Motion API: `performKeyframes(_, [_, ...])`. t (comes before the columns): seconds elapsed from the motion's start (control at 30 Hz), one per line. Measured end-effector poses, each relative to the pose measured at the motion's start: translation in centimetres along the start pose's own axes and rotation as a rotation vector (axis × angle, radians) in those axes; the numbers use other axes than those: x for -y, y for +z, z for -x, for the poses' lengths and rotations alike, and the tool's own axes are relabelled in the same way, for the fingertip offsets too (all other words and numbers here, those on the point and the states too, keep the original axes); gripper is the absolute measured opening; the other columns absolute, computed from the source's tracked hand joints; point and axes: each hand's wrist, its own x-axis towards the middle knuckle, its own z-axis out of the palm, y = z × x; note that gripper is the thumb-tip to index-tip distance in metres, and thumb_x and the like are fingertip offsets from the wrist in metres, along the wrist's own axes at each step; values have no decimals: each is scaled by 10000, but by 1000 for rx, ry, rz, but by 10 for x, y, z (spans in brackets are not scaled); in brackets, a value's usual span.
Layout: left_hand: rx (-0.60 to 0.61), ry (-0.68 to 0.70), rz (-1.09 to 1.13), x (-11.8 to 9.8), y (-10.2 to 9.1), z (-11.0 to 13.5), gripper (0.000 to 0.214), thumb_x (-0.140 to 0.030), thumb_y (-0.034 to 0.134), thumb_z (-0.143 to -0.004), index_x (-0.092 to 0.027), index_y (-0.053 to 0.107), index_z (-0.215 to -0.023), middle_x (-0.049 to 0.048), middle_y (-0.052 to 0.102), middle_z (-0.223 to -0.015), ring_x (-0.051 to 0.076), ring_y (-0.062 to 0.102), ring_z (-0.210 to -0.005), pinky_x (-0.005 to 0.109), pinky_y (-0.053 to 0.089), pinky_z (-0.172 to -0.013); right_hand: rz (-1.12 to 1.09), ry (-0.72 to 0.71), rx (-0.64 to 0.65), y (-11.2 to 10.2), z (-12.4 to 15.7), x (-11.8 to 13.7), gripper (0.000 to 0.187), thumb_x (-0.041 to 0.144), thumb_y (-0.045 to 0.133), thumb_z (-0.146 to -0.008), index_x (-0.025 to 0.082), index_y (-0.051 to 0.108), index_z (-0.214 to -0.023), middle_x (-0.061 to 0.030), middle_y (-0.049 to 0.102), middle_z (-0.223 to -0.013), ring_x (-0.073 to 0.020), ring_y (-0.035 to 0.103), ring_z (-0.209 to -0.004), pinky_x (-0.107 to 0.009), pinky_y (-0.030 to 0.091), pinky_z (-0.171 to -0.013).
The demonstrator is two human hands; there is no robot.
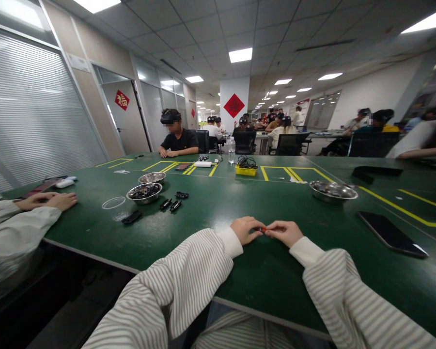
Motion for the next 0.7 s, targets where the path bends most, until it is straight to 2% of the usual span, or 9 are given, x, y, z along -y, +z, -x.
performKeyframes(0.13, [-19, -42, -46, 7, 2, -3, 217, -304, 434, -739, -206, 553, -892, 10, 553, -780, 90, 499, -722, 197, 386, -694, 17, -19, 97, 0, 0, 0, 344, 368, 570, -571, 122, 625, -804, -87, 641, -766, -194, 589, -704, -290, 485, -649])
performKeyframes(0.2, [-44, -97, -95, 19, -1, -5, 205, -291, 435, -738, -213, 560, -880, 5, 550, -782, 87, 498, -719, 190, 385, -688, 38, -44, 174, 0, 0, -2, 403, 356, 541, -607, 139, 571, -947, -80, 620, -870, -182, 575, -771, -272, 487, -646])
performKeyframes(0.27, [-66, -199, -176, 41, -11, -4, 187, -266, 439, -734, -218, 568, -860, 2, 545, -783, 89, 494, -726, 188, 382, -684, 94, -68, 200, -1, 0, -5, 438, 349, 526, -624, 158, 524, -1018, -72, 607, -902, -171, 571, -772, -253, 492, -593])
performKeyframes(0.5, [-160, -841, -457, 140, -66, 19, 184, -249, 446, -716, -243, 573, -850, 17, 523, -810, 123, 480, -778, 206, 375, -664, 265, -106, 194, -2, -1, -10, 297, 338, 463, -676, 170, 581, -891, -61, 613, -853, -111, 557, -560, -235, 469, -530])
performKeyframes(0.57, [-163, -917, -497, 157, -72, 21, 193, -258, 441, -718, -254, 568, -863, 20, 518, -827, 131, 472, -799, 211, 373, -666, 307, -122, 192, -2, -1, -8, 276, 335, 455, -681, 173, 590, -859, -55, 611, -847, -102, 541, -537, -224, 453, -504])
performKeyframes(0.7, [-78, -907, -544, 172, -69, 17, 197, -261, 438, -718, -273, 576, -858, 27, 507, -856, 142, 455, -841, 216, 371, -674, 347, -143, 202, -2, 0, -3, 264, 327, 440, -693, 174, 590, -848, -48, 603, -841, -96, 522, -538, -216, 433, -502])
